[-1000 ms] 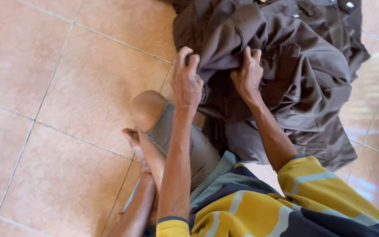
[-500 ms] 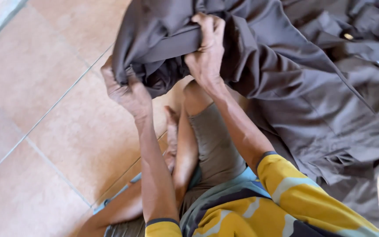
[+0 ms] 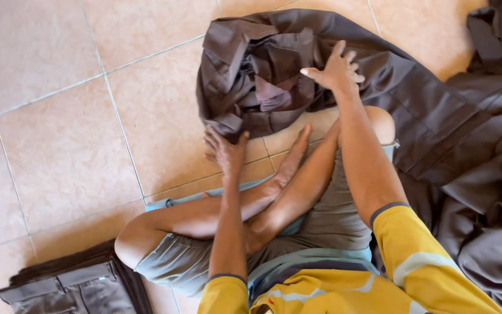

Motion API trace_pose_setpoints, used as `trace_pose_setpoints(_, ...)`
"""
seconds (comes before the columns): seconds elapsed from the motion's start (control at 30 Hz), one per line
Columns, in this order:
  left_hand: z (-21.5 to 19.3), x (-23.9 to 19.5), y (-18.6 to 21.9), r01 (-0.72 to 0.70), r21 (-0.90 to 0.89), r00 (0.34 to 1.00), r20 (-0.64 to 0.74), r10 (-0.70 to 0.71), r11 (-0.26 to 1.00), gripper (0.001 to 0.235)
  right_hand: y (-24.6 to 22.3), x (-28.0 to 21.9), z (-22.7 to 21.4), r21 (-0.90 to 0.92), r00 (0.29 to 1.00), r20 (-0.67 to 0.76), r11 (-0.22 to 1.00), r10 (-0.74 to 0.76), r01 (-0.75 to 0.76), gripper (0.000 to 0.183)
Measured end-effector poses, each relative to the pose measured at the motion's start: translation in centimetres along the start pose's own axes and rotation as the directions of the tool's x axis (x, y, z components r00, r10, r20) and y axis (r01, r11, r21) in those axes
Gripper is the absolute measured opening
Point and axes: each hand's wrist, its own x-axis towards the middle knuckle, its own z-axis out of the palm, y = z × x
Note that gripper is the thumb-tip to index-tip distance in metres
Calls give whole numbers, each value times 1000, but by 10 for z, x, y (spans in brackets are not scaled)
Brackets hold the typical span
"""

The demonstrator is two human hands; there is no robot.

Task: The person sits cross-legged on a tiled floor and folds brown trousers by hand. They unfold each pair, align the legs, fold the garment in half lengthwise, then fold it into a compact rectangle, and place it on a growing stack to the left.

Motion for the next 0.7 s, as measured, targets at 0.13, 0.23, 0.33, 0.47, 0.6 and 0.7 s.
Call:
trace_pose_setpoints(0.13, -11, -20, 20, -175, 149, 984, -4, 177, 973, 90, -2, 8, 19, 51, 990, 125, 996, 61, -68, 127)
trace_pose_setpoints(0.23, -14, -8, 20, -279, 211, 959, 22, 281, 937, 73, 16, 59, 83, -47, 997, 80, 999, 12, -9, 108)
trace_pose_setpoints(0.33, -15, 28, 8, -337, 235, 935, -24, 353, 912, 70, 27, 93, 130, 17, 991, -53, 992, -126, 127, 83)
trace_pose_setpoints(0.47, -34, 90, -43, -202, 232, 954, -173, 245, 951, 70, -3, 109, 193, 213, 936, -250, 929, -248, 303, 53)
trace_pose_setpoints(0.6, -74, 83, -55, -64, -86, 979, -197, 46, 994, 87, -99, 41, 255, 436, 966, -226, 873, -128, 218, 50)
trace_pose_setpoints(0.7, -79, 73, -51, -199, -418, 919, -394, 20, 886, 61, -157, -60, 293, 507, 963, -200, 822, -182, 260, 37)
